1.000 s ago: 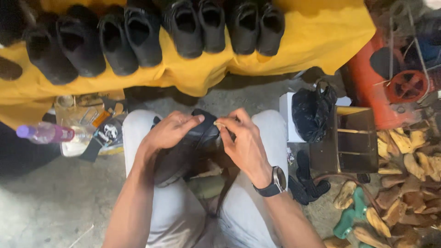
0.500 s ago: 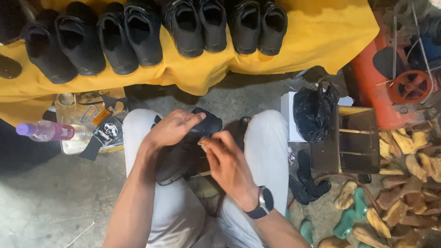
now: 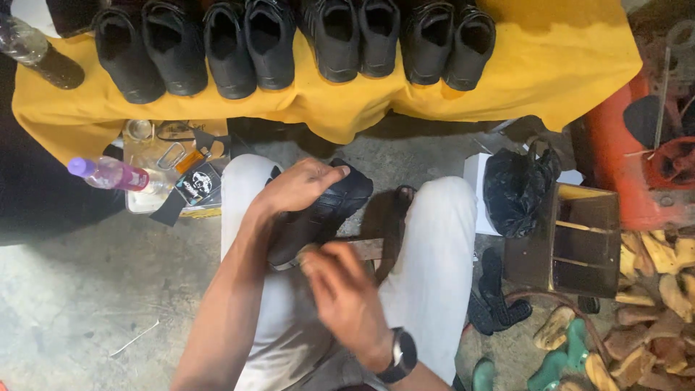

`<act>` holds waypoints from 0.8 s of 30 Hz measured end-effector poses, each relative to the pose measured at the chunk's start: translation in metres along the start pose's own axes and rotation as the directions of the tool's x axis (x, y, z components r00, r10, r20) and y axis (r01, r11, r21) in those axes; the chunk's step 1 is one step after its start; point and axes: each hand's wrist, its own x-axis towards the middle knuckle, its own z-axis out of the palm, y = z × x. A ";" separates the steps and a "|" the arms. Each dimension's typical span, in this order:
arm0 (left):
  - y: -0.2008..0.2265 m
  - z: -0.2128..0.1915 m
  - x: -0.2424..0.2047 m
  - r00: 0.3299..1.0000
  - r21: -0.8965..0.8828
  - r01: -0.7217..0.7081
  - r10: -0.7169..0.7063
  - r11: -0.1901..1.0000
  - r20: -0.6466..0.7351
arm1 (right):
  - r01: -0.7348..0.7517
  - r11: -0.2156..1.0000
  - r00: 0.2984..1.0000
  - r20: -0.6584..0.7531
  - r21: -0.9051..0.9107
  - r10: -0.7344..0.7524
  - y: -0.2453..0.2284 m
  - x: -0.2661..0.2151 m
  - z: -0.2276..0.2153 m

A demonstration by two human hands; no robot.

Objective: Polishing a black shoe with a small applicator block in a workshop.

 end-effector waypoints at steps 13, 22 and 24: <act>-0.060 0.000 0.021 0.999 -0.464 0.006 0.010 0.886 0.033 | -0.010 0.995 0.973 -0.231 -0.100 -0.013 0.041 0.041 -0.021; -0.077 0.000 0.035 0.996 -0.641 0.091 -0.087 0.763 0.037 | -0.027 0.998 0.957 -0.290 -0.062 0.008 0.036 0.052 -0.025; -0.071 0.002 0.024 0.995 -0.630 0.081 -0.096 0.772 0.011 | -0.044 0.988 0.949 -0.316 -0.147 -0.005 0.044 0.052 -0.031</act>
